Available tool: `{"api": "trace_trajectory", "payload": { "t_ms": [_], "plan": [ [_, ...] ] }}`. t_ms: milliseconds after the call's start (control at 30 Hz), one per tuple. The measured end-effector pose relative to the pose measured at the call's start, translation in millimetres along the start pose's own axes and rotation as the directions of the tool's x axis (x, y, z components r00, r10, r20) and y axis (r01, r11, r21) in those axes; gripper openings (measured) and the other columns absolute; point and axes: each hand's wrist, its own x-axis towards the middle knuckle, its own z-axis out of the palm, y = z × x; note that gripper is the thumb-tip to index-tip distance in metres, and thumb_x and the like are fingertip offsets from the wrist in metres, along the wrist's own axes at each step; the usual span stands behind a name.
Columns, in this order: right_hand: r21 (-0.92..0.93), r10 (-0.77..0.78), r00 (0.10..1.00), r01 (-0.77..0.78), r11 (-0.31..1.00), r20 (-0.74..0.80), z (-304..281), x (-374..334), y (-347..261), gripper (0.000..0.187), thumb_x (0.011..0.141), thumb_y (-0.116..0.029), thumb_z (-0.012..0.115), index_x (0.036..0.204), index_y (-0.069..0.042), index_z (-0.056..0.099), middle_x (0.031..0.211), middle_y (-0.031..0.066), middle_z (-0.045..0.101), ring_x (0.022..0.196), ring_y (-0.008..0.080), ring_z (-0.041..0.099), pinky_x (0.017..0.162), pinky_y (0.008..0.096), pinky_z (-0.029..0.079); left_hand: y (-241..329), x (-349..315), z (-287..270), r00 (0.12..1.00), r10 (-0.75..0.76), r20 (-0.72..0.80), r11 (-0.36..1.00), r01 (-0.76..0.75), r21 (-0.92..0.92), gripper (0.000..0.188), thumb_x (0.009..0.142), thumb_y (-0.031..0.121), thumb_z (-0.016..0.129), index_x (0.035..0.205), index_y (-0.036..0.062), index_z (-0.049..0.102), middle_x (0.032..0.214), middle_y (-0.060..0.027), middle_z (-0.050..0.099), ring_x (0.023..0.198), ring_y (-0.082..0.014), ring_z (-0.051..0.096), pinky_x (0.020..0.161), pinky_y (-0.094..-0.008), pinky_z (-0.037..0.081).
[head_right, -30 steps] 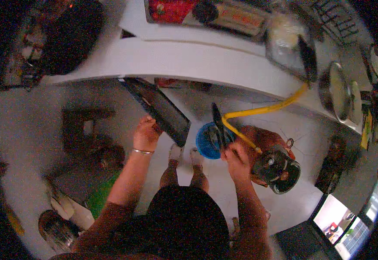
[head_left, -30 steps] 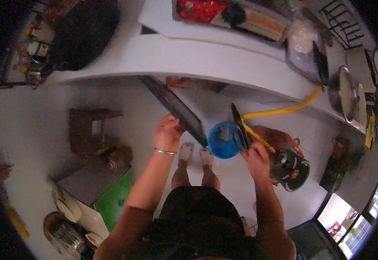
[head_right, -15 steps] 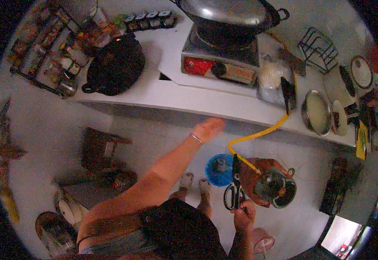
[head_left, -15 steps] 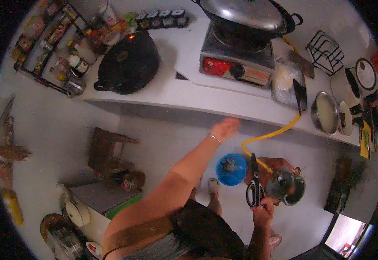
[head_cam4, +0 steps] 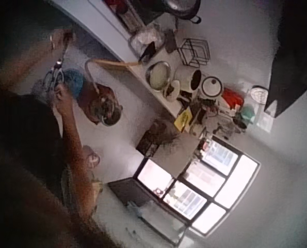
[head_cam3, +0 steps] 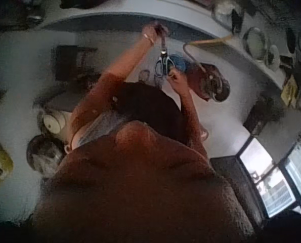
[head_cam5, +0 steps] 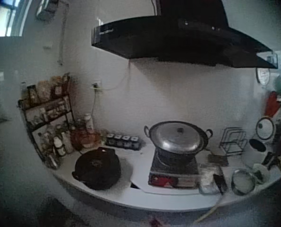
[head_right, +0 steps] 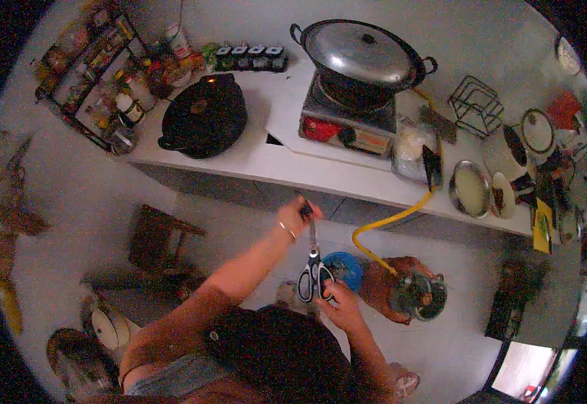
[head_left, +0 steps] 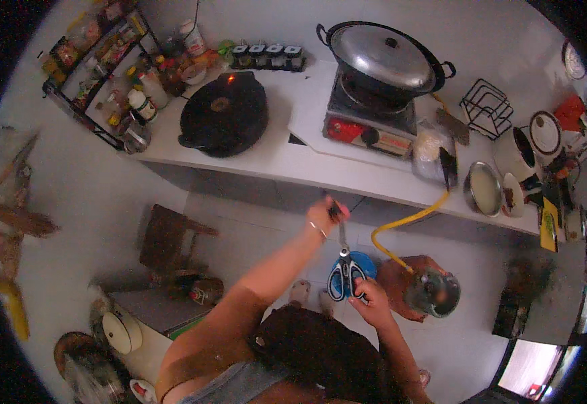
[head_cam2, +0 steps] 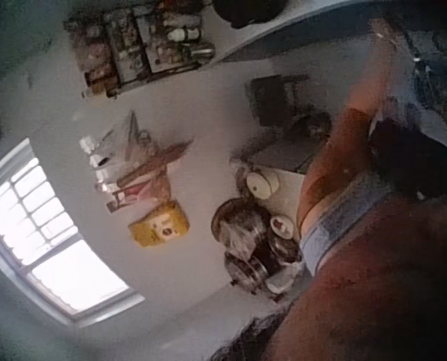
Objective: The person cooks round flatbreads in an electric pan, then moves to a wooden board to roll out dough with a rolling pin. After placing the rolled dough into the pan, the person retrieves a pair of scissors and uses them to cut cooked meat on a plate into smaller pieces.
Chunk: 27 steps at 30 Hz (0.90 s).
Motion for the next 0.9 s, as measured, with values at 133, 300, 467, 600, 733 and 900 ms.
{"api": "trace_trajectory", "payload": {
  "t_ms": [133,300,467,600,733,900],
  "plan": [
    [0.032,0.060,0.996,-0.058,0.998,-0.059,-1,-22,-28,0.024,0.069,-0.010,0.072,0.077,-0.005,0.049,0.094,0.0144,0.060,0.081,0.0281,0.058,0.071,0.0340,0.046,71,70,-25,0.921,0.351,-0.171,0.617,-0.089,0.782,0.049,0.093,0.039,0.035,0.081,-0.0009,0.060,0.078,-0.0174,0.064,0.075,-0.0296,0.062,0.066,-0.0416,0.048],
    [0.115,0.182,0.952,-0.157,0.981,-0.245,-2,-79,-14,0.024,0.071,-0.008,0.071,0.076,-0.005,0.047,0.083,0.0089,0.056,0.073,0.0207,0.054,0.065,0.0296,0.043,106,142,-73,0.861,0.328,0.389,-0.755,-0.009,0.656,0.035,0.084,0.037,0.048,0.086,0.0094,0.068,0.091,-0.0115,0.066,0.086,-0.0291,0.063,0.076,-0.0417,0.048],
    [0.165,0.202,0.898,-0.147,0.975,-0.392,-25,-122,-7,0.026,0.076,-0.020,0.069,0.076,-0.007,0.047,0.082,0.0080,0.050,0.072,0.0210,0.049,0.063,0.0313,0.041,140,155,-84,0.840,0.472,0.268,-0.601,0.083,0.795,0.044,0.071,0.043,0.067,0.088,0.0032,0.065,0.091,-0.0099,0.065,0.079,-0.0256,0.062,0.068,-0.0386,0.048],
    [0.315,0.280,0.769,-0.109,0.943,-0.575,-32,-189,-4,0.022,0.072,-0.006,0.071,0.078,-0.006,0.050,0.089,0.0103,0.054,0.084,0.0194,0.052,0.075,0.0300,0.041,98,83,-6,0.568,0.816,0.107,-0.204,0.108,0.973,0.048,0.077,0.038,0.067,0.096,-0.0060,0.061,0.085,-0.0172,0.066,0.075,-0.0335,0.063,0.064,-0.0417,0.050],
    [0.119,0.179,0.635,-0.136,0.984,-0.751,-60,-248,11,0.023,0.070,-0.003,0.070,0.077,-0.007,0.049,0.083,0.0110,0.055,0.078,0.0264,0.052,0.067,0.0342,0.042,-48,5,35,0.807,0.229,0.545,-0.163,-0.520,0.839,0.021,0.089,0.020,0.053,0.091,0.0000,0.061,0.086,-0.0087,0.064,0.078,-0.0198,0.060,0.067,-0.0312,0.049],
    [0.020,0.087,0.554,-0.126,0.992,-0.828,-103,-314,55,0.025,0.067,-0.004,0.071,0.077,-0.005,0.049,0.088,0.0134,0.056,0.080,0.0284,0.054,0.066,0.0354,0.043,-251,-217,172,0.572,-0.769,0.285,0.390,0.066,0.918,0.029,0.092,0.028,0.047,0.106,0.0041,0.054,0.083,-0.0081,0.064,0.062,-0.0126,0.058,0.054,-0.0254,0.047]
  ]
}}
